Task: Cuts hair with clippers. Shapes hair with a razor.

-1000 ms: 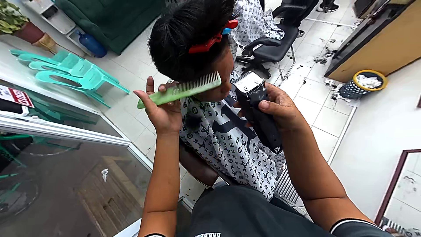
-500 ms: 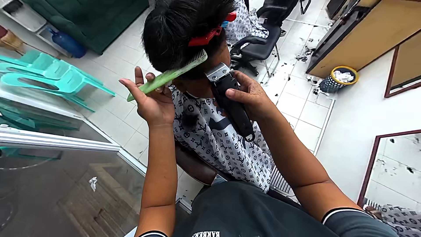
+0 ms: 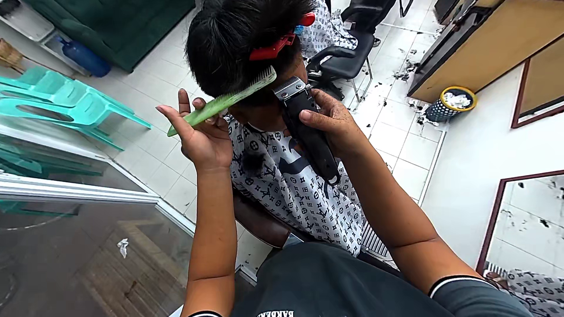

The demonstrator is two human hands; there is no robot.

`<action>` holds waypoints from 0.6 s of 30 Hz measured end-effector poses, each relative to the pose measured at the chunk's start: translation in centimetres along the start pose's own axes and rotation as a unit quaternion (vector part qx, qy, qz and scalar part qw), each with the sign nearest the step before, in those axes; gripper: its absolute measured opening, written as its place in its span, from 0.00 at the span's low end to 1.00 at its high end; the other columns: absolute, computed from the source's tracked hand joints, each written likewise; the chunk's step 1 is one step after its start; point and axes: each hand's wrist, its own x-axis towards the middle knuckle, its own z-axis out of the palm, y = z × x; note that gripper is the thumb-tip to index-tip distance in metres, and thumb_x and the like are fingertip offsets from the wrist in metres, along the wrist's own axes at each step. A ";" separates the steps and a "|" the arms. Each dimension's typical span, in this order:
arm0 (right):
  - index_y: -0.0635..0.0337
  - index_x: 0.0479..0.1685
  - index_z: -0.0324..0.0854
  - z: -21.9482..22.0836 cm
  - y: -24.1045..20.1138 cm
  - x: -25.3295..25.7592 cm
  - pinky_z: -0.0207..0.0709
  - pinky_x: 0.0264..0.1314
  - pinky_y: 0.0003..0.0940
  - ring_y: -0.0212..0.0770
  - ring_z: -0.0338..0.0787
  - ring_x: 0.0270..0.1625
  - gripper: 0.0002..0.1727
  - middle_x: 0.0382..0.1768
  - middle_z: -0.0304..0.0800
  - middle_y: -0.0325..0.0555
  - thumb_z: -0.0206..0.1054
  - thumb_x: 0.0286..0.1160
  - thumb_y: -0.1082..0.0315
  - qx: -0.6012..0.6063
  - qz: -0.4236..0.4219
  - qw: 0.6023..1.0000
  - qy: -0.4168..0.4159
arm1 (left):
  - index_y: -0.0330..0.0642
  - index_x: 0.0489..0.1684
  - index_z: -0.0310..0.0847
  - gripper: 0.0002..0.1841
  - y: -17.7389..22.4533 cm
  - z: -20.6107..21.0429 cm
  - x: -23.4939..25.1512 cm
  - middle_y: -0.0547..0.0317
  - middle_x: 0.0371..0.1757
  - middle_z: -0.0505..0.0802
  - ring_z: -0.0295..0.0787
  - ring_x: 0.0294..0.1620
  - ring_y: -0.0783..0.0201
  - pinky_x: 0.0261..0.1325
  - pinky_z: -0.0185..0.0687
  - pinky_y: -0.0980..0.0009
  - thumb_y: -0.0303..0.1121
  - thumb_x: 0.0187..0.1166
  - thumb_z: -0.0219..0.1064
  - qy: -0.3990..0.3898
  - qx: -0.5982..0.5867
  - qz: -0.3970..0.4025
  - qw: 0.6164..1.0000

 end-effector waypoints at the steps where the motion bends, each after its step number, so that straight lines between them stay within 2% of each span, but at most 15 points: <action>1: 0.59 0.74 0.62 0.0 0.0 0.1 0.94 0.35 0.40 0.45 0.97 0.38 0.32 0.43 0.93 0.50 0.71 0.73 0.61 -0.001 0.000 1.000 0.002 | 0.58 0.60 0.72 0.30 0.0 0.0 0.0 0.73 0.32 0.85 0.81 0.27 0.77 0.30 0.81 0.81 0.59 0.92 0.23 0.002 -0.002 0.000 1.000; 18: 0.59 0.74 0.63 0.3 0.0 0.2 0.94 0.33 0.40 0.44 0.96 0.36 0.30 0.41 0.93 0.49 0.70 0.75 0.62 -0.020 -0.002 1.000 0.022 | 0.58 0.61 0.71 0.30 0.2 0.3 0.2 0.73 0.32 0.85 0.81 0.27 0.77 0.31 0.81 0.81 0.59 0.92 0.23 0.004 -0.002 0.000 1.000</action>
